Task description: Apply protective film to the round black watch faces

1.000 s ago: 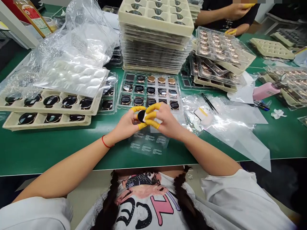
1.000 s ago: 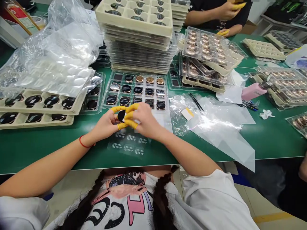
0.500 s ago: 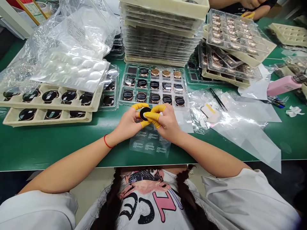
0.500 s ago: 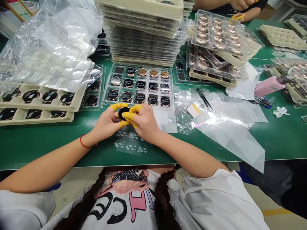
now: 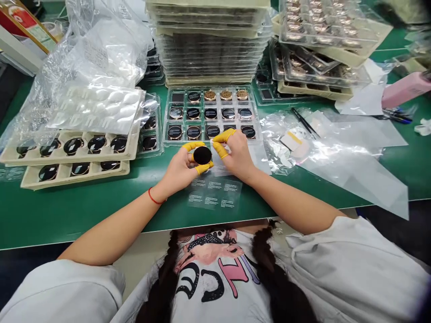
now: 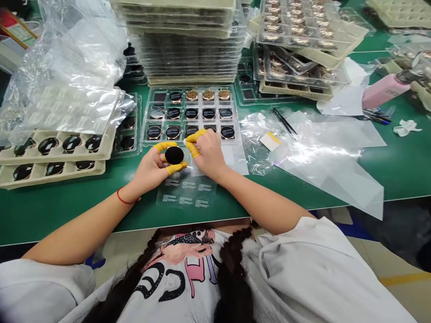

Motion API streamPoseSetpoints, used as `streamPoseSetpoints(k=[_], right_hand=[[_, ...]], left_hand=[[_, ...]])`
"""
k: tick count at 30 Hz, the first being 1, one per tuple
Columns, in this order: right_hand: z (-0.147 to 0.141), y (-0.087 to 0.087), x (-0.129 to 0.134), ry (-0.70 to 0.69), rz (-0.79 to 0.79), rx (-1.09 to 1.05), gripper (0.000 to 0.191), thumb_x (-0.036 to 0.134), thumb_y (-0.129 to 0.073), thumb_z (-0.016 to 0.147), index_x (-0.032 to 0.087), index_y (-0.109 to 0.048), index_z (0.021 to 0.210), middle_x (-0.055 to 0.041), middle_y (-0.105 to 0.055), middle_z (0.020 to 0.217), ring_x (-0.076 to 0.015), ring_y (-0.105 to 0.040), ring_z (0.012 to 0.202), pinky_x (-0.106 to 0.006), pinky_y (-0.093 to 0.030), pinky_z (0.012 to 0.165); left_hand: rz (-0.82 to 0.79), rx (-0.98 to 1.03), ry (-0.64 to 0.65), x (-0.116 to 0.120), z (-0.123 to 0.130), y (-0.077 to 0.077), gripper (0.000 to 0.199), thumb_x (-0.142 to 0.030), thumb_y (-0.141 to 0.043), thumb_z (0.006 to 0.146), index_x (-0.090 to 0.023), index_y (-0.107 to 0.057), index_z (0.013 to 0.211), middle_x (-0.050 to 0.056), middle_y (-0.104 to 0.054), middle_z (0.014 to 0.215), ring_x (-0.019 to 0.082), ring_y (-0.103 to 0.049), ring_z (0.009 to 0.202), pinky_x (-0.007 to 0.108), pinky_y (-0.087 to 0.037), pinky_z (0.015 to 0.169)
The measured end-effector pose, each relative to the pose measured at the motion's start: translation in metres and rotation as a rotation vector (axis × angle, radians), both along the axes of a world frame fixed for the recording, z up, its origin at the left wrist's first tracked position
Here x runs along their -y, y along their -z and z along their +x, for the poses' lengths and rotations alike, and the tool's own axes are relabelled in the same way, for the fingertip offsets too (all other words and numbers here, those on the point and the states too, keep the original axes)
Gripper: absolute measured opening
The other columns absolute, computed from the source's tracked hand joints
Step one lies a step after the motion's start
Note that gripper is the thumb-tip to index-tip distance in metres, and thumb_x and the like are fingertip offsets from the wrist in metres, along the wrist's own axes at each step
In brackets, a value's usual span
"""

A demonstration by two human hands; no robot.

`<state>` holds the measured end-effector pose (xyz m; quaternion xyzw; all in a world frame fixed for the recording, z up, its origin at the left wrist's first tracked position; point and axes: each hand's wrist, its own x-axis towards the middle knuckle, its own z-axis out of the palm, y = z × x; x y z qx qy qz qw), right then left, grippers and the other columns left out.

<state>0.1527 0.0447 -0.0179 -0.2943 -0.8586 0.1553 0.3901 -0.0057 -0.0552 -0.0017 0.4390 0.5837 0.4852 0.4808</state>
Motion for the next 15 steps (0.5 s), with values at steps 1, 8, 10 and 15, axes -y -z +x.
streamPoseSetpoints(k=[1, 8, 10, 15], right_hand=[[0.004, -0.005, -0.002, 0.001, -0.017, -0.037, 0.014, 0.032, -0.051, 0.094, 0.021, -0.06, 0.091, -0.0043, -0.063, 0.088, -0.0198, -0.053, 0.086, -0.038, -0.039, 0.079], [0.018, -0.034, 0.008, -0.016, 0.059, -0.109, 0.009, 0.029, -0.055, 0.092, 0.023, -0.061, 0.092, -0.0027, -0.065, 0.088, -0.0191, -0.056, 0.085, -0.039, -0.041, 0.083], [0.017, -0.032, 0.011, -0.036, 0.042, -0.064, 0.01, 0.03, -0.055, 0.092, 0.024, -0.062, 0.091, -0.0026, -0.066, 0.088, -0.0197, -0.057, 0.086, -0.04, -0.041, 0.084], [0.021, -0.025, -0.001, -0.008, -0.129, 0.126, 0.015, 0.031, -0.055, 0.09, 0.023, -0.065, 0.097, -0.0064, -0.068, 0.094, -0.0246, -0.056, 0.096, -0.046, -0.04, 0.089]], left_hand=[[-0.006, 0.003, -0.012, 0.0, 0.0, -0.003, 0.064, -0.027, -0.084, 0.061, -0.018, -0.049, 0.114, -0.003, -0.067, 0.076, 0.012, -0.067, 0.066, 0.023, -0.054, 0.064], [0.01, 0.057, -0.036, 0.0, -0.003, -0.01, 0.064, -0.026, -0.087, 0.059, -0.018, -0.051, 0.112, -0.001, -0.069, 0.084, 0.013, -0.069, 0.073, 0.025, -0.058, 0.07], [0.01, 0.057, -0.056, 0.0, -0.003, -0.01, 0.064, -0.025, -0.086, 0.059, -0.018, -0.051, 0.111, -0.002, -0.069, 0.082, 0.013, -0.069, 0.071, 0.025, -0.058, 0.069], [0.06, 0.075, -0.044, 0.002, -0.005, -0.011, 0.062, -0.026, -0.083, 0.065, -0.02, -0.046, 0.114, -0.001, -0.07, 0.084, 0.016, -0.073, 0.078, 0.028, -0.06, 0.076]])
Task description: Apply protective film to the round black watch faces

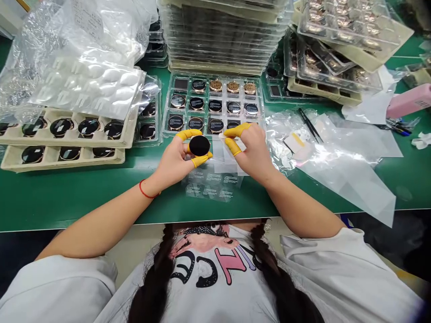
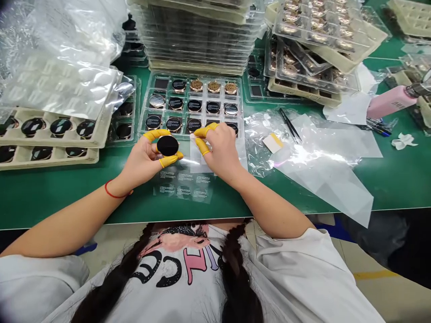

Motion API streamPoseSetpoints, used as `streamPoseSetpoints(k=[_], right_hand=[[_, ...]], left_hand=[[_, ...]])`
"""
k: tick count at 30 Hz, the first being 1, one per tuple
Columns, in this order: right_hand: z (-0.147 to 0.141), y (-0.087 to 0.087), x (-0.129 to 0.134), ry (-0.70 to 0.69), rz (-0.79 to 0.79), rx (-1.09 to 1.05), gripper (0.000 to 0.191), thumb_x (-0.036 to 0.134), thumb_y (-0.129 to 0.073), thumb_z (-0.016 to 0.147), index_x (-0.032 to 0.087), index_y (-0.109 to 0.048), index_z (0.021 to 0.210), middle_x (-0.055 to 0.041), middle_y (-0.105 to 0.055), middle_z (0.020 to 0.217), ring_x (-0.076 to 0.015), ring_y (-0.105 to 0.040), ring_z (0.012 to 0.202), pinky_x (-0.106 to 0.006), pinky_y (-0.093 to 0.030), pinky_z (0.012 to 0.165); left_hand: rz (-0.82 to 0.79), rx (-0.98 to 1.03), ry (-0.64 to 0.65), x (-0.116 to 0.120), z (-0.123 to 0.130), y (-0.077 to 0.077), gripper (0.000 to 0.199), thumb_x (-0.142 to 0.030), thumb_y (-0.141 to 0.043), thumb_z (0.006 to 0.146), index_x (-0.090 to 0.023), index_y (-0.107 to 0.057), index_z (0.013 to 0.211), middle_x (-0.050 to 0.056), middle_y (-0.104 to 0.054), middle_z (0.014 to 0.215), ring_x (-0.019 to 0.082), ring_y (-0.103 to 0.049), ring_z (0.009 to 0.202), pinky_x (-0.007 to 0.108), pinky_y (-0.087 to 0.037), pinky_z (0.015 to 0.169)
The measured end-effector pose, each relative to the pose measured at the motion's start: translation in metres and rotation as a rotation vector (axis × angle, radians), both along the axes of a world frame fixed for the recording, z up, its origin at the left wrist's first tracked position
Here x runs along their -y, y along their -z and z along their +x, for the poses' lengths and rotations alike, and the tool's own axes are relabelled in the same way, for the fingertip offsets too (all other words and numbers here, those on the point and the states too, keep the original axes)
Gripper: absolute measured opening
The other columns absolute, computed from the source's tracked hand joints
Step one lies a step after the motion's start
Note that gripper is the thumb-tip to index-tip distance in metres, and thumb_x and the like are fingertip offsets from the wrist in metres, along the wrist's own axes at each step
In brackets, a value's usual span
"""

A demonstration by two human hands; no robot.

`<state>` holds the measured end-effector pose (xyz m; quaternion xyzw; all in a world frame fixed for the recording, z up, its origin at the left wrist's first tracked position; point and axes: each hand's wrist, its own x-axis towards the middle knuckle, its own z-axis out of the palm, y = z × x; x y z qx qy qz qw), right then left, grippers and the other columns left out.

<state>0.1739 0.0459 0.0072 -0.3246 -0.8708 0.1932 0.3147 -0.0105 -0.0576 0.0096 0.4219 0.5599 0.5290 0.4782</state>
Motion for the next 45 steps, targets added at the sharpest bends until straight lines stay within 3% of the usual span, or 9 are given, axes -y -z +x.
streamPoseSetpoints(k=[5, 8, 15, 21, 26, 34, 45], right_hand=[[0.006, -0.015, -0.012, -0.101, -0.417, 0.03, 0.015, 0.03, -0.056, 0.088, 0.022, -0.068, 0.093, -0.0047, -0.07, 0.099, -0.0213, -0.061, 0.096, -0.042, -0.047, 0.087], [0.004, -0.024, -0.009, -0.125, -0.533, -0.031, 0.013, 0.03, -0.059, 0.086, 0.021, -0.068, 0.087, -0.003, -0.07, 0.098, -0.0183, -0.062, 0.093, -0.038, -0.049, 0.087], [0.001, -0.021, -0.004, -0.133, -0.592, -0.024, 0.013, 0.032, -0.064, 0.081, 0.019, -0.066, 0.081, -0.0038, -0.069, 0.092, -0.0195, -0.062, 0.09, -0.041, -0.047, 0.088], [0.008, -0.032, -0.007, -0.148, -0.5, -0.215, 0.013, 0.033, -0.066, 0.081, 0.021, -0.062, 0.078, -0.0026, -0.067, 0.092, -0.0179, -0.061, 0.091, -0.04, -0.047, 0.092], [0.002, -0.031, 0.004, -0.2, -0.656, -0.327, 0.025, 0.044, -0.071, 0.078, 0.022, -0.06, 0.073, -0.0026, -0.067, 0.102, -0.0189, -0.062, 0.101, -0.041, -0.046, 0.098], [-0.012, -0.016, 0.014, -0.241, -0.733, -0.27, 0.035, 0.053, -0.071, 0.075, 0.02, -0.061, 0.07, -0.0051, -0.068, 0.102, -0.0196, -0.062, 0.1, -0.042, -0.047, 0.097], [-0.012, -0.015, 0.017, -0.229, -0.643, -0.219, 0.028, 0.047, -0.067, 0.08, 0.02, -0.062, 0.074, -0.0032, -0.069, 0.094, -0.0178, -0.062, 0.092, -0.039, -0.048, 0.092]], left_hand=[[0.109, -0.024, 0.004, 0.001, -0.007, -0.003, 0.059, -0.028, -0.079, 0.071, -0.022, -0.041, 0.116, 0.001, -0.07, 0.093, 0.018, -0.074, 0.09, 0.033, -0.06, 0.088], [0.137, -0.04, 0.012, 0.002, -0.008, -0.004, 0.057, -0.029, -0.078, 0.073, -0.022, -0.041, 0.116, 0.003, -0.071, 0.098, 0.018, -0.073, 0.093, 0.034, -0.059, 0.091], [0.153, -0.025, 0.013, 0.004, -0.006, -0.005, 0.058, -0.029, -0.079, 0.073, -0.023, -0.04, 0.116, 0.004, -0.071, 0.101, 0.019, -0.072, 0.097, 0.034, -0.058, 0.092], [0.107, -0.046, 0.097, 0.002, -0.002, 0.007, 0.056, -0.025, -0.077, 0.073, -0.021, -0.041, 0.116, 0.006, -0.068, 0.102, 0.018, -0.071, 0.094, 0.029, -0.058, 0.081], [0.133, -0.037, 0.189, 0.002, 0.006, 0.015, 0.052, -0.024, -0.076, 0.074, -0.021, -0.045, 0.115, 0.004, -0.065, 0.104, 0.017, -0.071, 0.088, 0.03, -0.057, 0.08], [0.14, -0.051, 0.216, 0.004, 0.008, 0.012, 0.053, -0.021, -0.076, 0.073, -0.022, -0.045, 0.116, 0.005, -0.061, 0.116, 0.015, -0.07, 0.091, 0.029, -0.057, 0.081], [0.119, -0.075, 0.219, 0.004, 0.007, 0.013, 0.051, -0.02, -0.074, 0.074, -0.021, -0.046, 0.116, 0.006, -0.062, 0.115, 0.014, -0.07, 0.087, 0.028, -0.057, 0.077]])
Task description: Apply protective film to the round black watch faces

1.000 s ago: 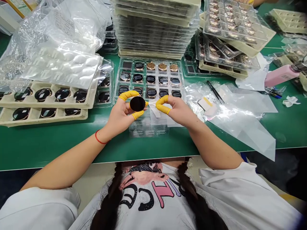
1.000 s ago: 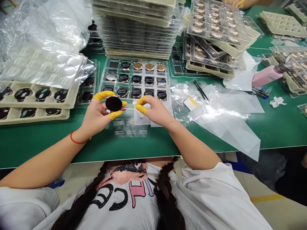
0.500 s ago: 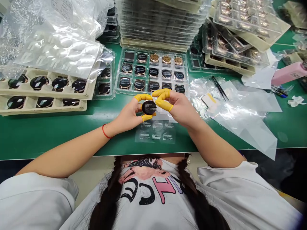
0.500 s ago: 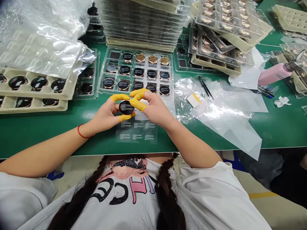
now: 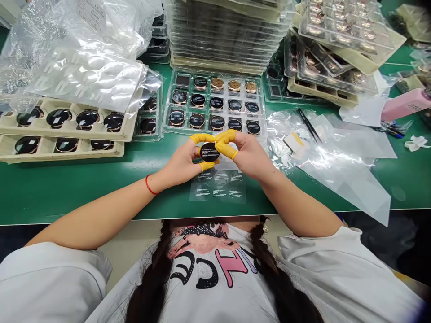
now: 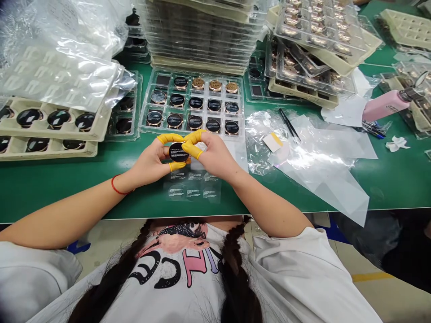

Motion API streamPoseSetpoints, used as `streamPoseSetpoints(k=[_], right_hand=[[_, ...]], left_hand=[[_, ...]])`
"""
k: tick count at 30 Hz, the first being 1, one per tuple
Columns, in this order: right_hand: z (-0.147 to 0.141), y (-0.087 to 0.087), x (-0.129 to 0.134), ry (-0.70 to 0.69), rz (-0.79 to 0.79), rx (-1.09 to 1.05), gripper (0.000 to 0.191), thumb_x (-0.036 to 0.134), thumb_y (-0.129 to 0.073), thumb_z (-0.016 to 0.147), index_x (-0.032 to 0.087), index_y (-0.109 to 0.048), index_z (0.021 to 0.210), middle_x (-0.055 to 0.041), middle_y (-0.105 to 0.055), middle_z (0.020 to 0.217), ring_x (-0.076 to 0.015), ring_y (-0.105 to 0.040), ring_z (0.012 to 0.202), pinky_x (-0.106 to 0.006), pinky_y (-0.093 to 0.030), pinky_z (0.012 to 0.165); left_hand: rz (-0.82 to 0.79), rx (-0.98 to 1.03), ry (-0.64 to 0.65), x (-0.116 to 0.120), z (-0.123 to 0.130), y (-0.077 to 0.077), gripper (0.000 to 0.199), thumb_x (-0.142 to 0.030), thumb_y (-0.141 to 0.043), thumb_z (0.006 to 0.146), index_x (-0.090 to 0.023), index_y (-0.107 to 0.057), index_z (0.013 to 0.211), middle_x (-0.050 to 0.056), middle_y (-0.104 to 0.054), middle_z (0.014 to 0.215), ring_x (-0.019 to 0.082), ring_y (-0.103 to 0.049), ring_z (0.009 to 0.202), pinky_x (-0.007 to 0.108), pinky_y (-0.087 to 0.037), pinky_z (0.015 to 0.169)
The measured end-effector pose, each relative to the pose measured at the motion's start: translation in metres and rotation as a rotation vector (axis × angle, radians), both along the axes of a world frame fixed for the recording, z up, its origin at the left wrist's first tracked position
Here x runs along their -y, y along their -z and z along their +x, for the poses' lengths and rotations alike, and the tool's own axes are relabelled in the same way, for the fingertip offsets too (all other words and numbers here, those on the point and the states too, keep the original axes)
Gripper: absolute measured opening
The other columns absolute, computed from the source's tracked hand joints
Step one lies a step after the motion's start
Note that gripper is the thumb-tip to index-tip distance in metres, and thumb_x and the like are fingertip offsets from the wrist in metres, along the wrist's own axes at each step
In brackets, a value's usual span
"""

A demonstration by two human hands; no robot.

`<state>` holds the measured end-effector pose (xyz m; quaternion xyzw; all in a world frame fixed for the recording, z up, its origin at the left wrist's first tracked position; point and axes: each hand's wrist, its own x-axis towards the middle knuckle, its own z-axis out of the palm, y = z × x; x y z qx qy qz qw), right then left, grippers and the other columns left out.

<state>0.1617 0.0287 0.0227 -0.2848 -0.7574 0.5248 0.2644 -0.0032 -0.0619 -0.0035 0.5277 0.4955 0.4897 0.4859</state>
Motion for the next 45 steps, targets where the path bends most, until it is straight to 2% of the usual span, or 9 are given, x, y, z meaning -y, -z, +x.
streamPoseSetpoints(k=[7, 19, 30, 33, 36, 39, 42, 44, 45], right_hand=[[0.0, 0.001, 0.0, 0.012, 0.044, 0.011, 0.024, 0.042, -0.066, 0.082, 0.02, -0.062, 0.074, -0.0036, -0.069, 0.094, -0.0186, -0.061, 0.095, -0.04, -0.046, 0.093], [-0.001, 0.003, 0.002, 0.023, 0.102, 0.006, 0.017, 0.034, -0.065, 0.083, 0.02, -0.06, 0.075, -0.0033, -0.069, 0.095, -0.0178, -0.061, 0.094, -0.039, -0.047, 0.092], [-0.001, 0.004, 0.005, 0.039, 0.195, 0.015, 0.013, 0.029, -0.063, 0.085, 0.02, -0.06, 0.076, -0.0035, -0.07, 0.094, -0.018, -0.062, 0.094, -0.037, -0.048, 0.089], [-0.003, 0.006, 0.005, 0.048, 0.312, 0.034, 0.012, 0.029, -0.061, 0.086, 0.02, -0.06, 0.077, -0.0031, -0.071, 0.093, -0.0179, -0.063, 0.09, -0.037, -0.048, 0.085], [0.005, 0.0, -0.005, 0.136, 0.584, 0.082, 0.013, 0.033, -0.06, 0.087, 0.022, -0.062, 0.082, -0.0034, -0.071, 0.091, -0.02, -0.062, 0.088, -0.041, -0.044, 0.088], [0.034, -0.011, -0.033, 0.293, 0.701, 0.24, 0.016, 0.035, -0.056, 0.089, 0.022, -0.065, 0.092, -0.0057, -0.069, 0.096, -0.0221, -0.061, 0.093, -0.042, -0.044, 0.088], [0.082, -0.015, -0.065, 0.449, 0.624, 0.678, 0.02, 0.031, -0.063, 0.082, 0.019, -0.065, 0.097, -0.0117, -0.066, 0.099, -0.0259, -0.059, 0.093, -0.042, -0.043, 0.081], [0.115, -0.008, -0.08, 0.534, 0.501, 1.004, 0.031, 0.032, -0.069, 0.077, 0.014, -0.064, 0.102, -0.0184, -0.063, 0.101, -0.0279, -0.057, 0.089, -0.042, -0.04, 0.075], [0.128, -0.003, -0.085, 0.564, 0.42, 1.102, 0.034, 0.032, -0.071, 0.075, 0.013, -0.062, 0.102, -0.0203, -0.061, 0.102, -0.0264, -0.056, 0.085, -0.042, -0.039, 0.073]], left_hand=[[-0.001, -0.006, 0.006, 0.0, 0.0, 0.001, 0.05, -0.021, -0.074, 0.075, -0.022, -0.046, 0.116, 0.004, -0.064, 0.112, 0.013, -0.07, 0.085, 0.026, -0.057, 0.074], [0.0, -0.006, 0.025, 0.0, -0.002, 0.005, 0.05, -0.023, -0.074, 0.077, -0.023, -0.046, 0.119, 0.002, -0.069, 0.098, 0.015, -0.072, 0.086, 0.027, -0.057, 0.078], [0.012, -0.019, 0.025, -0.001, -0.001, 0.003, 0.05, -0.022, -0.073, 0.076, -0.022, -0.044, 0.118, 0.004, -0.065, 0.11, 0.013, -0.07, 0.085, 0.025, -0.056, 0.073], [0.003, 0.0, 0.022, -0.001, -0.001, 0.004, 0.05, -0.021, -0.073, 0.076, -0.021, -0.044, 0.117, 0.004, -0.065, 0.106, 0.013, -0.07, 0.084, 0.025, -0.056, 0.072], [-0.028, 0.037, 0.014, -0.003, -0.001, 0.005, 0.051, -0.021, -0.074, 0.075, -0.021, -0.044, 0.116, 0.002, -0.066, 0.1, 0.014, -0.07, 0.084, 0.025, -0.055, 0.072], [-0.104, 0.066, 0.017, -0.006, -0.002, 0.005, 0.053, -0.021, -0.074, 0.074, -0.021, -0.043, 0.117, 0.002, -0.067, 0.095, 0.015, -0.07, 0.082, 0.027, -0.055, 0.071], [-0.172, 0.096, 0.01, -0.009, -0.001, 0.005, 0.054, -0.018, -0.075, 0.072, -0.019, -0.043, 0.115, 0.001, -0.067, 0.092, 0.014, -0.07, 0.08, 0.028, -0.055, 0.073], [-0.186, 0.116, 0.002, -0.01, -0.001, 0.005, 0.054, -0.016, -0.076, 0.071, -0.019, -0.043, 0.114, 0.0, -0.066, 0.091, 0.013, -0.069, 0.08, 0.027, -0.055, 0.074], [-0.187, 0.121, 0.0, -0.011, -0.001, 0.005, 0.054, -0.016, -0.076, 0.07, -0.019, -0.044, 0.114, 0.0, -0.066, 0.09, 0.013, -0.068, 0.079, 0.027, -0.054, 0.074]])
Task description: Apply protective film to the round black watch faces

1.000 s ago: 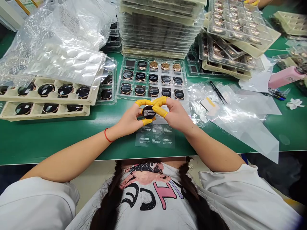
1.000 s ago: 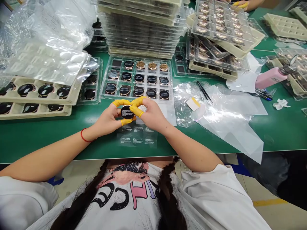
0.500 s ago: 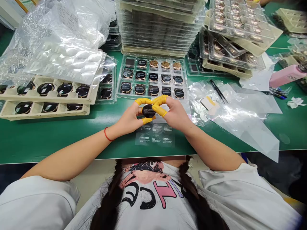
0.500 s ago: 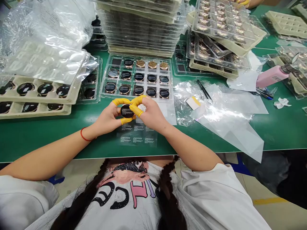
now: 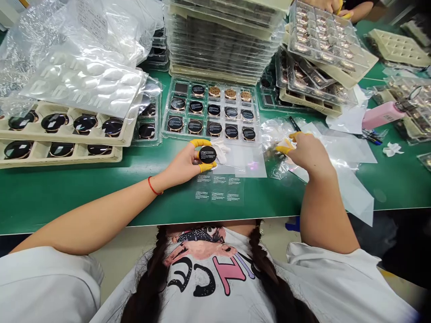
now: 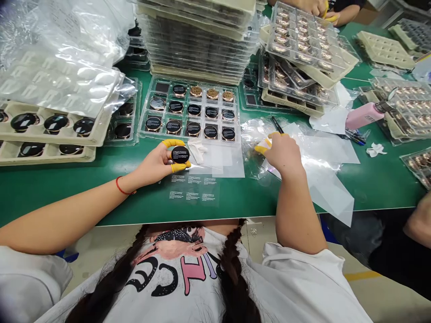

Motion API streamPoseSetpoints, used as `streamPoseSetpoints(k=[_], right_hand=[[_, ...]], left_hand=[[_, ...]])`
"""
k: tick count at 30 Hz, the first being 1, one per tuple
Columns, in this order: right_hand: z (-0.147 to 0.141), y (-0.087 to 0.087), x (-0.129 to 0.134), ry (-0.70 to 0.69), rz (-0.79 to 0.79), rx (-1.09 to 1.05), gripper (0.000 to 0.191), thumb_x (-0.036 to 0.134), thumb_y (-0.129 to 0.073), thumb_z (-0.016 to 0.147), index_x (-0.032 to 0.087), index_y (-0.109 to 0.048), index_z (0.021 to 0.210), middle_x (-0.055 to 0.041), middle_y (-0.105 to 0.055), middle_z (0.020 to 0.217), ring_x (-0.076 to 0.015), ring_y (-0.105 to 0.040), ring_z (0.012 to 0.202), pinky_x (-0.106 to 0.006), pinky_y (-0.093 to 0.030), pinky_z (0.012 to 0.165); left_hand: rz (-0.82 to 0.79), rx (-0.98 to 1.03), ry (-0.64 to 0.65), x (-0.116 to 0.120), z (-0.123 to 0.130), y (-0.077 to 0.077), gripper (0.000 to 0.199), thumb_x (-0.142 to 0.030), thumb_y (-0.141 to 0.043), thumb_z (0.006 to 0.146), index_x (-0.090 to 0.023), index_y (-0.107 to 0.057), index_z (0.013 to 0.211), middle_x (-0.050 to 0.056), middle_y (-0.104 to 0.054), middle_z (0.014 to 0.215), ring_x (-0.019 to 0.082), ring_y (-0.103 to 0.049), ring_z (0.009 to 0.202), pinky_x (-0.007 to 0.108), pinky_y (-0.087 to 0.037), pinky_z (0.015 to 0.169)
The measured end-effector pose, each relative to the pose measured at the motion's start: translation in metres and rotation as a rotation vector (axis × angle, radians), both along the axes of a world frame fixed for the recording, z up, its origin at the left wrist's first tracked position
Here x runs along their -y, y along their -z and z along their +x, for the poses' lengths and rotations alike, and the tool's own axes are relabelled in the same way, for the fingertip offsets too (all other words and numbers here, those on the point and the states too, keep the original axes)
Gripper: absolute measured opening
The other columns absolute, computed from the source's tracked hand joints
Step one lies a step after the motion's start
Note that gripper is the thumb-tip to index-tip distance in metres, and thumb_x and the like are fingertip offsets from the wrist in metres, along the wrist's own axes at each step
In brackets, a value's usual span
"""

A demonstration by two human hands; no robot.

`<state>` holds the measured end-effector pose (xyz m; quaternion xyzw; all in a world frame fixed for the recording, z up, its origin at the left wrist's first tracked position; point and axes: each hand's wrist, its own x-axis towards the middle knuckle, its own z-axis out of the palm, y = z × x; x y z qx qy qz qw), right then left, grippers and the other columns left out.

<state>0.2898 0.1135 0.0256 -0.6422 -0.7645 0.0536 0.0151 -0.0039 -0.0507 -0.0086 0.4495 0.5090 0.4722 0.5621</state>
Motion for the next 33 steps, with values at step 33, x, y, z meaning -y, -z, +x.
streamPoseSetpoints(k=[33], right_hand=[[-0.127, 0.034, 0.136, -0.637, 0.408, -0.565, 0.013, 0.023, -0.05, 0.092, 0.026, -0.06, 0.1, -0.0062, -0.067, 0.11, -0.0283, -0.051, 0.125, -0.059, -0.021, 0.11]], left_hand=[[0.156, -0.159, -0.032, 0.006, 0.002, 0.016, 0.05, -0.013, -0.065, 0.073, -0.019, -0.044, 0.118, 0.002, -0.064, 0.096, 0.012, -0.064, 0.077, 0.024, -0.049, 0.067]])
